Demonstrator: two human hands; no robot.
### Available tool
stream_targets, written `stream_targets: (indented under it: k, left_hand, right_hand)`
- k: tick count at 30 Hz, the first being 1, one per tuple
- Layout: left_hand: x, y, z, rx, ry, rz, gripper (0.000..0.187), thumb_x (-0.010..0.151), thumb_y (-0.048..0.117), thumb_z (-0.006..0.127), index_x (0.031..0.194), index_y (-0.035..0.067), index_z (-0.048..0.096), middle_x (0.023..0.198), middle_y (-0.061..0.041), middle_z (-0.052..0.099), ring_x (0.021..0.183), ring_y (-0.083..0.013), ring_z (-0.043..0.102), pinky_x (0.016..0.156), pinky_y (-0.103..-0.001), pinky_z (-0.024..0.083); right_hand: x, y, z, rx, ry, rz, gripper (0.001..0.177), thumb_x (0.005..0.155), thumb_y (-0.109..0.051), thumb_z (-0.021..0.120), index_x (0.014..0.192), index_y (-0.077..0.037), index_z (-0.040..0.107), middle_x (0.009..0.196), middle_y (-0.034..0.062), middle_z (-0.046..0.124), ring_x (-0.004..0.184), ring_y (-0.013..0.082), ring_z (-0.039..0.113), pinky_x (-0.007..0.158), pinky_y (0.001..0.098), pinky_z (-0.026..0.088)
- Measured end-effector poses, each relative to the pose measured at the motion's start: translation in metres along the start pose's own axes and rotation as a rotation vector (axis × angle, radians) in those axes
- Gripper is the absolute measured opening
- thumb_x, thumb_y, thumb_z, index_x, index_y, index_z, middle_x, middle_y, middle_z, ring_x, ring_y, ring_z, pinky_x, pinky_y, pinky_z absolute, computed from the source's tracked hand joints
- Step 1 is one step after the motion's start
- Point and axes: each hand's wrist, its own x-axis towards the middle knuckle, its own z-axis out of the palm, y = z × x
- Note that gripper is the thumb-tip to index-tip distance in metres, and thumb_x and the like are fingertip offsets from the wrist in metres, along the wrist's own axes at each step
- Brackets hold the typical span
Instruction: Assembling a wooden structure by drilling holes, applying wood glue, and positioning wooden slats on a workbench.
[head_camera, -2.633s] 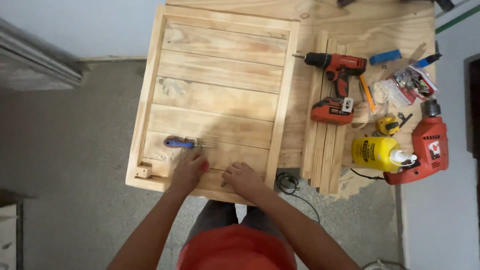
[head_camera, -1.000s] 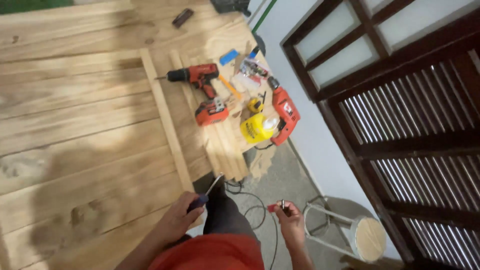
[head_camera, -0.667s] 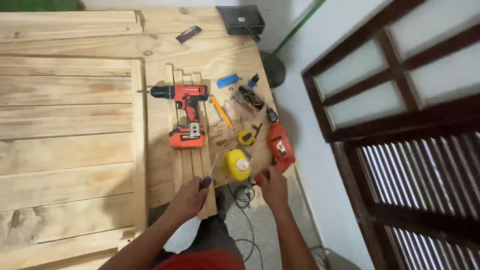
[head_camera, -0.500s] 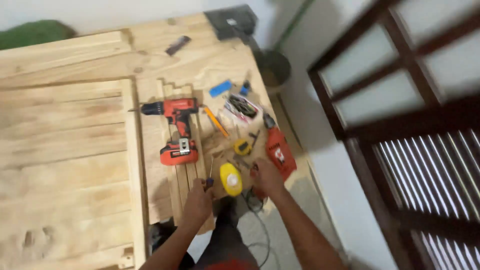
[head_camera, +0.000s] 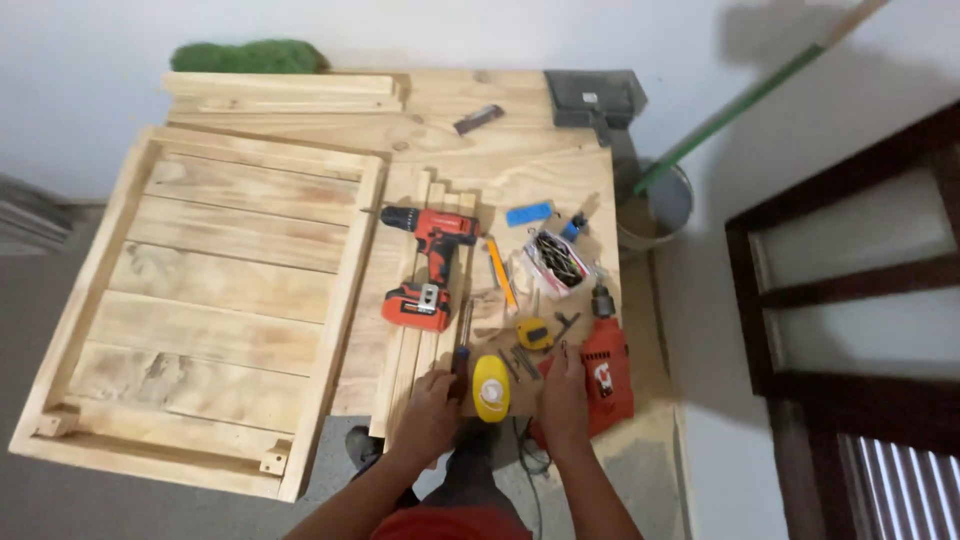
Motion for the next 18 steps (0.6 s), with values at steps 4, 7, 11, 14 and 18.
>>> stream_targets:
  k: [4,7,11,14,18]
  left_hand:
    - [0.01,0.024,-0.05,-0.091,0.271,0.117,0.032,0.089,0.014,0.054,0.117,0.002,0.06,0.107,-0.02,0.057,0.103,-0.0397,0.057,0.095,-0.048,0.046]
    - [0.049,0.068,-0.099,-0.022,0.491,0.155,0.012,0.098,0.016,0.062,0.108,0.01,0.066,0.105,-0.016,0.066,0.1,-0.0361,0.058,0.088,-0.045,0.048]
    - [0.132,0.055,-0.106,0.076,0.446,0.127,0.036,0.086,0.025,0.078,0.106,0.0,0.06,0.1,-0.021,0.061,0.092,-0.0406,0.058,0.079,-0.05,0.047]
    - [0.197,0.064,-0.108,0.201,0.129,-0.173,0.052,0.089,0.038,0.074,0.117,0.006,0.045,0.106,-0.025,0.069,0.099,-0.0511,0.065,0.087,-0.06,0.048]
    - [0.247,0.081,-0.109,0.0,-0.016,-0.657,0.071,0.083,0.034,0.077,0.134,0.011,0.033,0.129,-0.021,0.057,0.118,-0.0451,0.063,0.099,-0.056,0.051]
  right_hand:
    - [0.008,0.024,0.029,-0.625,-0.149,-0.197,0.052,0.092,-0.007,0.053,0.144,-0.002,0.049,0.146,0.013,0.051,0.14,0.0372,0.037,0.127,0.041,0.022]
    - [0.006,0.031,0.028,0.027,-0.102,-0.047,0.073,0.082,0.018,0.058,0.152,0.009,0.036,0.158,0.024,0.033,0.142,0.0376,0.038,0.115,0.0368,0.039]
    - [-0.023,0.02,-0.004,0.13,-0.074,-0.078,0.054,0.096,-0.003,0.049,0.15,-0.002,0.042,0.156,0.0175,0.04,0.143,0.0376,0.038,0.112,0.0467,0.043]
    - [-0.054,0.047,0.017,0.197,0.013,-0.202,0.049,0.097,-0.012,0.047,0.146,-0.011,0.053,0.152,0.0158,0.049,0.141,0.0381,0.044,0.107,0.0454,0.045]
    - [-0.062,0.164,0.165,0.524,-0.278,0.268,0.037,0.095,-0.025,0.065,0.129,-0.012,0.068,0.125,0.0102,0.066,0.107,0.0265,0.06,0.093,0.0358,0.047]
